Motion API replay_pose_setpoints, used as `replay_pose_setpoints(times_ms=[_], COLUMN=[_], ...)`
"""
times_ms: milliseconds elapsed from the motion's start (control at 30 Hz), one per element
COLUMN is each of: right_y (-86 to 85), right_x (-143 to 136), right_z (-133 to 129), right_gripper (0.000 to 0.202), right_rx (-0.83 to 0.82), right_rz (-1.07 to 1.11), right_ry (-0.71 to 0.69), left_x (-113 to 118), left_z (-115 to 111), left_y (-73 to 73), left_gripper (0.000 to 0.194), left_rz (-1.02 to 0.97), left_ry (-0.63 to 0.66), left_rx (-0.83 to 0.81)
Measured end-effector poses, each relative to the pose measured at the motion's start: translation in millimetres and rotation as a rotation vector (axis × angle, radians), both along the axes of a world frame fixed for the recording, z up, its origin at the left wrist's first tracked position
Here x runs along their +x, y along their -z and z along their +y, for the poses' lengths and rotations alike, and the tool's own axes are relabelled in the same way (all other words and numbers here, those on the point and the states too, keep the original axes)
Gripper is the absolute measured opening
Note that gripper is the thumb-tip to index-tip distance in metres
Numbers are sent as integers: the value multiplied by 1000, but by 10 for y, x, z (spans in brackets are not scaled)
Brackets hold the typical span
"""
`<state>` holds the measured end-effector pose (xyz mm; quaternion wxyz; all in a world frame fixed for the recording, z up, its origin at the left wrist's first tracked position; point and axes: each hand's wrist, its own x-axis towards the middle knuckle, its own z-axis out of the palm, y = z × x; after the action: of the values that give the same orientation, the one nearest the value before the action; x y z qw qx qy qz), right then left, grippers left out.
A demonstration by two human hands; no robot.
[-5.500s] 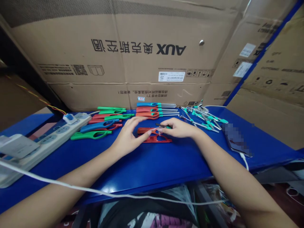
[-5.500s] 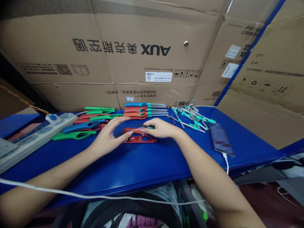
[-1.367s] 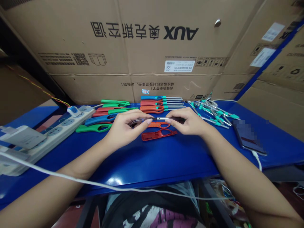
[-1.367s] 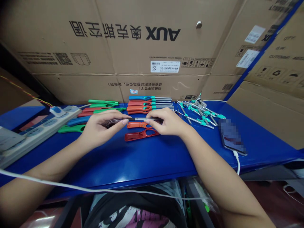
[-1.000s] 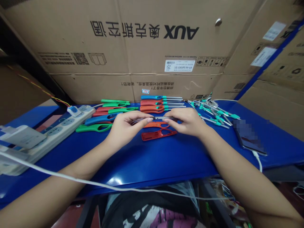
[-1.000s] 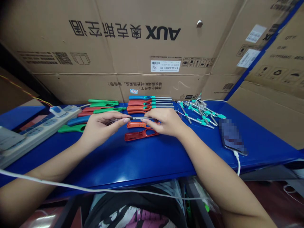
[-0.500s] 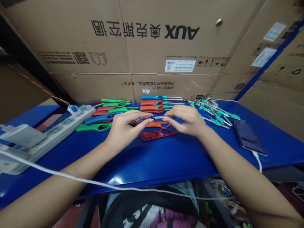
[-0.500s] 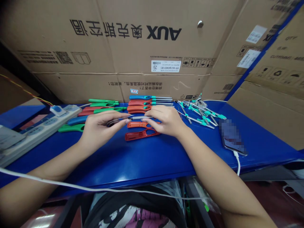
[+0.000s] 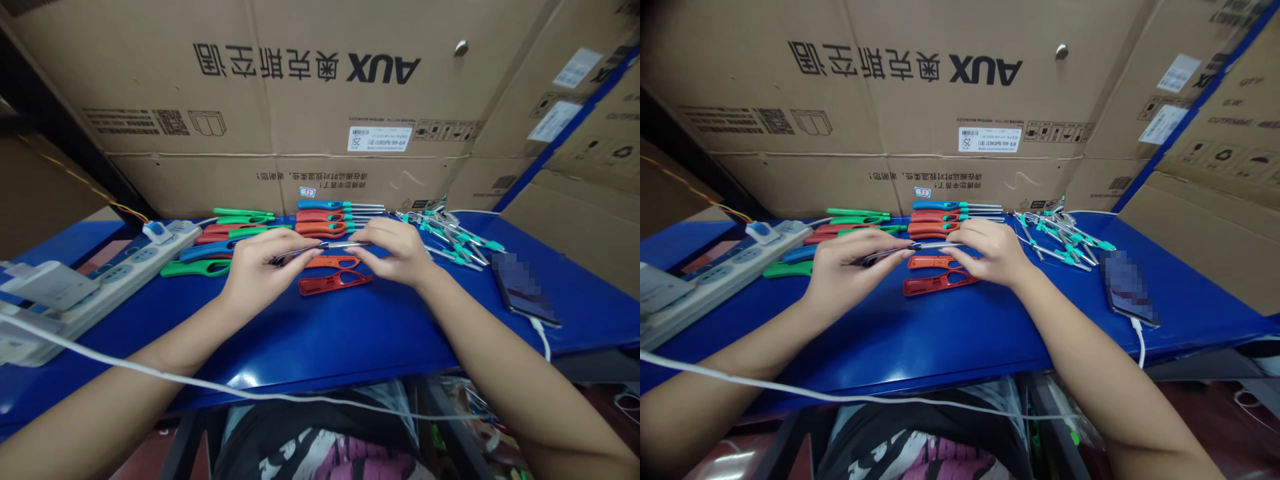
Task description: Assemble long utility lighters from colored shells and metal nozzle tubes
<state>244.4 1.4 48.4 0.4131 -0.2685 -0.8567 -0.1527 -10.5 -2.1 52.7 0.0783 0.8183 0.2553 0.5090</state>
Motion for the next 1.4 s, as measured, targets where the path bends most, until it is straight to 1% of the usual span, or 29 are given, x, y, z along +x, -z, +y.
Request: replay_pose_setpoints(times_ms=[267, 467, 667, 800, 900, 967, 1033, 1133, 1200, 1267, 1400], right_y=[18, 7, 1, 6, 11, 14, 16, 17, 16, 16, 15], right_x=[2, 6, 7, -26, -58, -72, -79, -78, -75, -74, -76], right_z=[12, 7, 6, -10, -25, -33, -36, -32, -28, -27, -33], right_gripper=[9, 9, 9, 9, 9, 10, 10, 9, 8, 9, 10], right_rx=[6, 22, 89, 111, 111, 103, 93, 113, 130, 127, 111], right_rz=[36, 35, 12, -3, -17, -23, -24, -14, -12, -13, -16], right_ry=[-21, 0, -7, -19, -7, 2, 10, 2, -6, -4, 10], left_x=[-6, -8, 13, 47, 66, 67, 58, 37, 28, 25, 35], left_z=[-47, -58, -50, -59, -64, -62, -57, -52, -55, -64, -85], left_y=[-54, -83, -65, -44, -18, 3, 20, 32, 30, 22, -1], left_gripper=[5, 13, 11, 11, 15, 19, 20, 15, 14, 14, 14], left_rz=[-40, -30, -41, -65, -93, -117, -98, -18, 6, 9, -18], left_ry=[-34, -98, -32, -20, -46, -40, -17, 14, 15, -4, -32], left_rx=[16, -64, -123, -220, -346, -395, -350, -150, -65, -62, -162])
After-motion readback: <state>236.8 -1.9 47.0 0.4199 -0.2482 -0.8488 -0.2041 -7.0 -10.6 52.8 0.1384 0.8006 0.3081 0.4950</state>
